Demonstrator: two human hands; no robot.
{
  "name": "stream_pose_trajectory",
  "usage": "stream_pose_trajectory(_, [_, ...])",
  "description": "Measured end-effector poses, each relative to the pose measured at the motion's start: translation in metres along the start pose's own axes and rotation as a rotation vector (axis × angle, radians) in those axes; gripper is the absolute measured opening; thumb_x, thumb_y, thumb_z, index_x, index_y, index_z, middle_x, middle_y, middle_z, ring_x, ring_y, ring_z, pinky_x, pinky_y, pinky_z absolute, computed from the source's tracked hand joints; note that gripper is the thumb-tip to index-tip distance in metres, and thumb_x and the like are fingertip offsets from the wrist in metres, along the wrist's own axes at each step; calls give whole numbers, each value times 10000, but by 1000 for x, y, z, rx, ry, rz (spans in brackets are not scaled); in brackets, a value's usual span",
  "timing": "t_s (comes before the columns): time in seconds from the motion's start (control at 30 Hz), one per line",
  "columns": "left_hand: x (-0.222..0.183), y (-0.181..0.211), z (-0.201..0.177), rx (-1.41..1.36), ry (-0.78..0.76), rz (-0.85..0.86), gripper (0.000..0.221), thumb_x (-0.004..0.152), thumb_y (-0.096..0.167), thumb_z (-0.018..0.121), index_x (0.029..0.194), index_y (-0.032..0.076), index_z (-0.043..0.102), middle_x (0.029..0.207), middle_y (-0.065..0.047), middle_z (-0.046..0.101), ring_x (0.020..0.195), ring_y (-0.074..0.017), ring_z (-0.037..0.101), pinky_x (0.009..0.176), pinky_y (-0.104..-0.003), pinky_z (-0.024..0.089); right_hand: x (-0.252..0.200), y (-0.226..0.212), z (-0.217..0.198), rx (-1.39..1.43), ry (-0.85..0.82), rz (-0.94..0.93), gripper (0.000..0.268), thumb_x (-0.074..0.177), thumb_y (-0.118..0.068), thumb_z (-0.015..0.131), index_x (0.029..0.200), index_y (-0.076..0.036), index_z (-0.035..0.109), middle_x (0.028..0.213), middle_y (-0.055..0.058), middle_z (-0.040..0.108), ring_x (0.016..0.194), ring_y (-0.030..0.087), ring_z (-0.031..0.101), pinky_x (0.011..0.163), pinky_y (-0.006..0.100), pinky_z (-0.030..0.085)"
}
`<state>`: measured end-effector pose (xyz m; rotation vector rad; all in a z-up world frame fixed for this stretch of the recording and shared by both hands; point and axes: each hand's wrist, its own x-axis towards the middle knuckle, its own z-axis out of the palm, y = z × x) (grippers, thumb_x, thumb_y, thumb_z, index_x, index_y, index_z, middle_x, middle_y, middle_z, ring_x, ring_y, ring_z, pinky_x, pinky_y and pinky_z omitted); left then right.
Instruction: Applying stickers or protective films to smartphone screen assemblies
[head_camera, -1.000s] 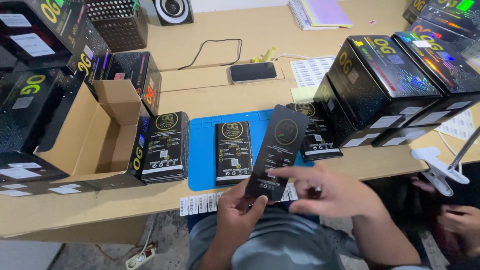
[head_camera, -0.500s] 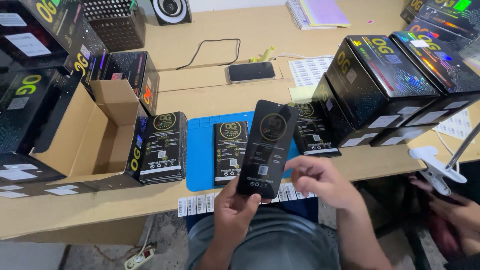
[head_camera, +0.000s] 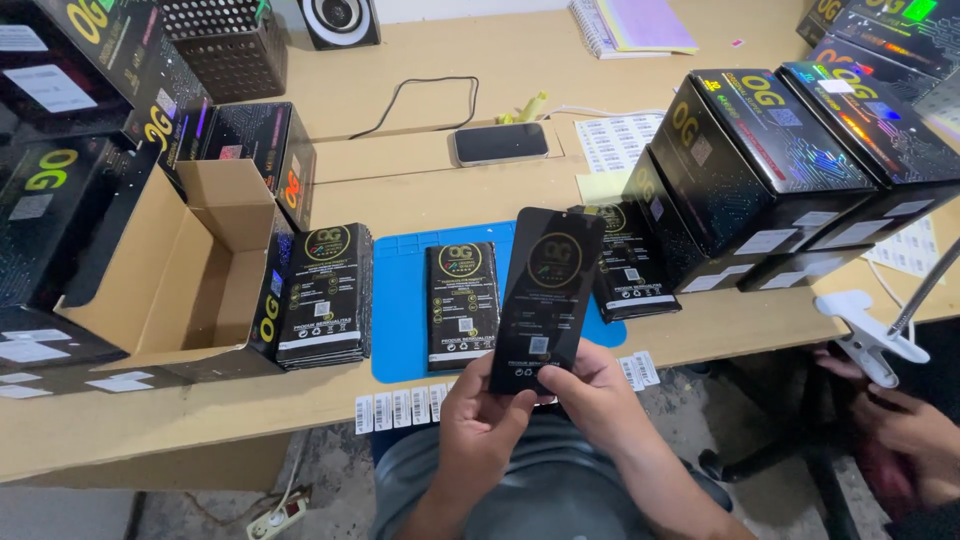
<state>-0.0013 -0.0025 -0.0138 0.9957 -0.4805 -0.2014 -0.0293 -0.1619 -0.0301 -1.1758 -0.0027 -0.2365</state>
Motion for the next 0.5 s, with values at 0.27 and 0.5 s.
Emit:
stream_pose_trajectory(0.27, [-1, -3, 3, -66, -47, 56, 393, 930, -3, 703, 1297, -59, 576, 1147, -217, 709, 968, -294, 755, 893, -455, 681, 4, 0, -12, 239, -46, 46, 217, 919, -113, 724, 1052, 58, 732, 978, 169, 741, 756, 255, 658, 569, 344, 539])
stream_pose_trajectory(0.5, [0, 5, 3, 69, -58, 88, 376, 940, 82, 721, 1279, -39, 611, 1097, -206, 751, 923, -297, 794, 858, -392, 673, 8, -11, -16, 422, -187, 166, 276, 1000, -173, 614, 1024, 78, 726, 973, 177, 753, 767, 267, 681, 668, 361, 530])
